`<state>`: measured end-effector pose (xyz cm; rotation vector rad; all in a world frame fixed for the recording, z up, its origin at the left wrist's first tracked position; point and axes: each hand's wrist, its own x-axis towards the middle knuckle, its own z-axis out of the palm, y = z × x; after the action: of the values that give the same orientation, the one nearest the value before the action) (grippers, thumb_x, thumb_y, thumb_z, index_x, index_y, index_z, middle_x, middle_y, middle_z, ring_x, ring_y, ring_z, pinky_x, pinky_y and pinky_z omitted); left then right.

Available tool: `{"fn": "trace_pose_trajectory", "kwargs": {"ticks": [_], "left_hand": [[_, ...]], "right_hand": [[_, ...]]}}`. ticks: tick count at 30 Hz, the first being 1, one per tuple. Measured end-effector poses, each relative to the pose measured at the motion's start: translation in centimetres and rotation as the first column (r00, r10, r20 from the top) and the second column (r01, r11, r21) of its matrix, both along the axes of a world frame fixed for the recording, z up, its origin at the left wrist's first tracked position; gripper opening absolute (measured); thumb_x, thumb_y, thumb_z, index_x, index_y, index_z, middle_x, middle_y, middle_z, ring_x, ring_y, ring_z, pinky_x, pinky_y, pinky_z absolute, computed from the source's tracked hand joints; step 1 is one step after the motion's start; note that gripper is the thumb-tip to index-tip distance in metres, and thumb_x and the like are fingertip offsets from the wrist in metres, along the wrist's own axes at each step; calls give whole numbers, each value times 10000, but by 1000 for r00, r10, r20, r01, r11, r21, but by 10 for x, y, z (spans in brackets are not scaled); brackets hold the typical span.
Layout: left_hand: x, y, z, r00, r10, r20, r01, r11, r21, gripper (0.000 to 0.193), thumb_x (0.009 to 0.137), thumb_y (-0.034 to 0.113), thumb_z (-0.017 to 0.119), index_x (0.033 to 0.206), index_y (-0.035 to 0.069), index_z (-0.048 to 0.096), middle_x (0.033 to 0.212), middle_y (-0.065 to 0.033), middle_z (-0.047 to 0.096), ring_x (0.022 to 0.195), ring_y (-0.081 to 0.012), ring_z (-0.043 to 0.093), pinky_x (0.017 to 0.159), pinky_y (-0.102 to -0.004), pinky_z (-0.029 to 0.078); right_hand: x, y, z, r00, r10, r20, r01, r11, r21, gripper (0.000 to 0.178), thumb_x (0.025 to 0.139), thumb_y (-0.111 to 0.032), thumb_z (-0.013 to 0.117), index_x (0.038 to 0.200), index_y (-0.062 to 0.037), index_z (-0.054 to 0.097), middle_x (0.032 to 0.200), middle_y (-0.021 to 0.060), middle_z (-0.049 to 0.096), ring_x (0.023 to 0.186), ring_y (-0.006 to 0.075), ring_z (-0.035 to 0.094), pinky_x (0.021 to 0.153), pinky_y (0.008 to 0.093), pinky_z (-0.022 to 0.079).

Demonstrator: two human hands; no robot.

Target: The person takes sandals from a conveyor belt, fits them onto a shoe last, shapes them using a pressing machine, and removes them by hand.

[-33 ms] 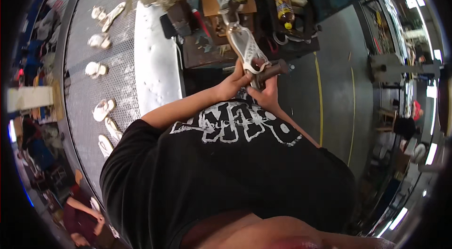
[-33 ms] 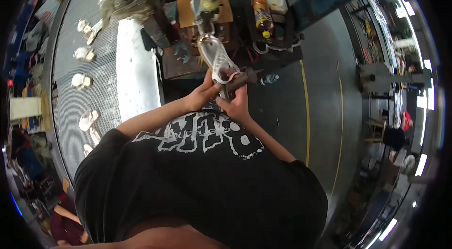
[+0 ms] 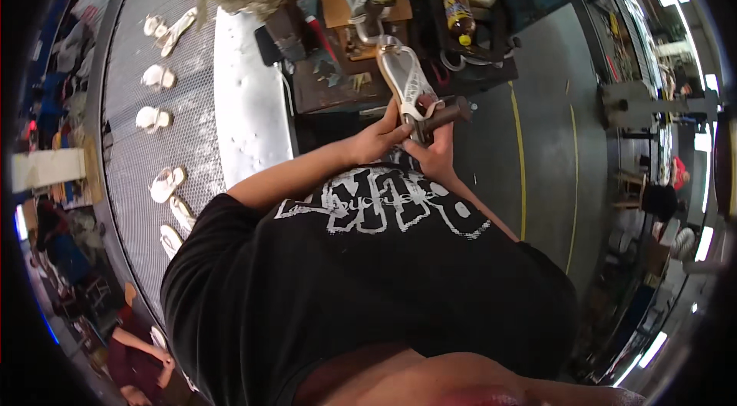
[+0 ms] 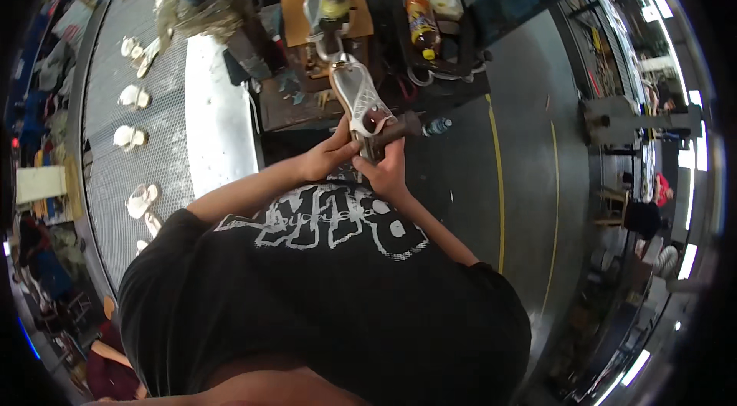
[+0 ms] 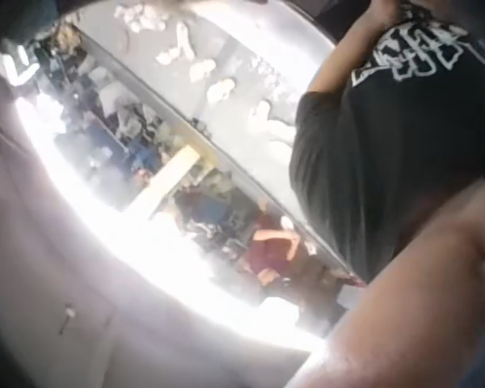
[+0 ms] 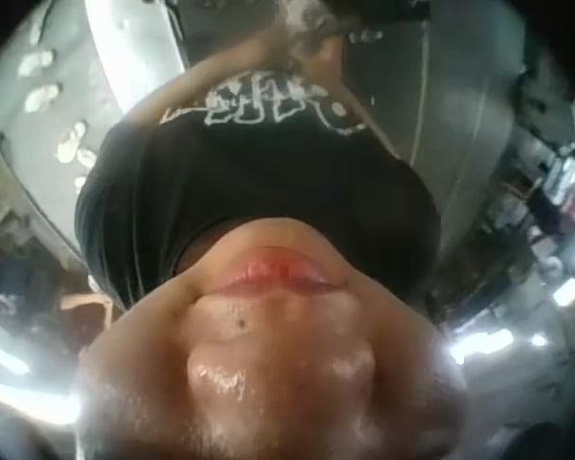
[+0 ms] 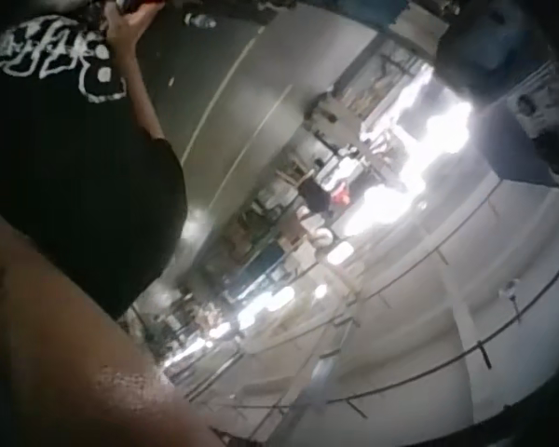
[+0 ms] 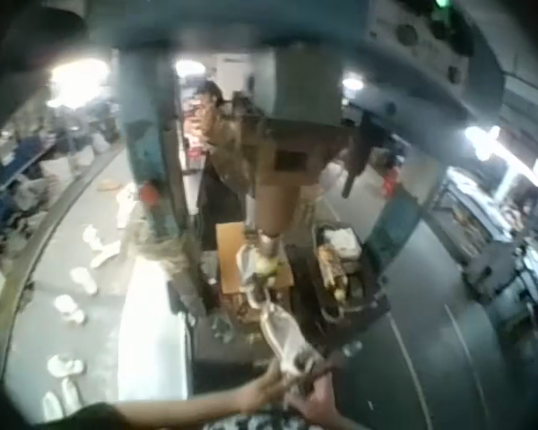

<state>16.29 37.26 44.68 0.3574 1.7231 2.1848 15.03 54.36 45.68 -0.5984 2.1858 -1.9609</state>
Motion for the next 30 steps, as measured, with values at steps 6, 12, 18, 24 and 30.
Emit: {"fn": "trace_pose_trajectory", "kwargs": {"ticks": [6,12,18,24,30], "left_hand": [[-129,-43,-32,555,563,-612,-813,212,-542,773,621,193,791,1283,30,427,1279,-234,449,1207,-408,408,1003,-456,363],[-170,-46,-67,558,431,-709,-823,183,-537,834,535,105,814,1266,39,417,1313,-219,408,1229,-431,371,1034,-466,333],[-14,-105,-81,619,443,-649,-785,378,-491,654,581,-69,644,1205,25,475,1310,-229,418,1232,-424,403,1042,-435,354],[171,-122,-120,386,812,-438,-786,40,-617,595,582,-38,651,1156,33,510,1350,-226,375,1274,-430,348,1055,-442,342],[254,-190,-179,547,759,-352,-649,121,-751,626,577,-11,646,1178,55,482,1349,-226,378,1267,-430,352,1058,-452,323]], "right_hand": [[-14,32,-8,950,-308,-44,308,951,-18,631,699,50,671,1261,2,388,1284,112,432,1179,213,457,1003,337,360],[-44,-5,-19,938,-255,-235,283,955,93,628,690,44,683,1266,11,434,1298,115,441,1208,219,440,1022,330,343],[-102,-69,-65,919,-96,-383,185,961,203,680,668,-71,725,1276,19,433,1280,210,488,1227,353,450,1023,401,349],[-202,-133,-115,903,-88,-421,279,865,417,825,614,-240,782,1254,81,370,1147,280,546,1074,431,530,916,440,425],[-223,-129,-97,928,-33,-370,258,775,577,821,688,-361,796,1240,91,389,1215,278,504,1128,361,518,958,413,399]]}}
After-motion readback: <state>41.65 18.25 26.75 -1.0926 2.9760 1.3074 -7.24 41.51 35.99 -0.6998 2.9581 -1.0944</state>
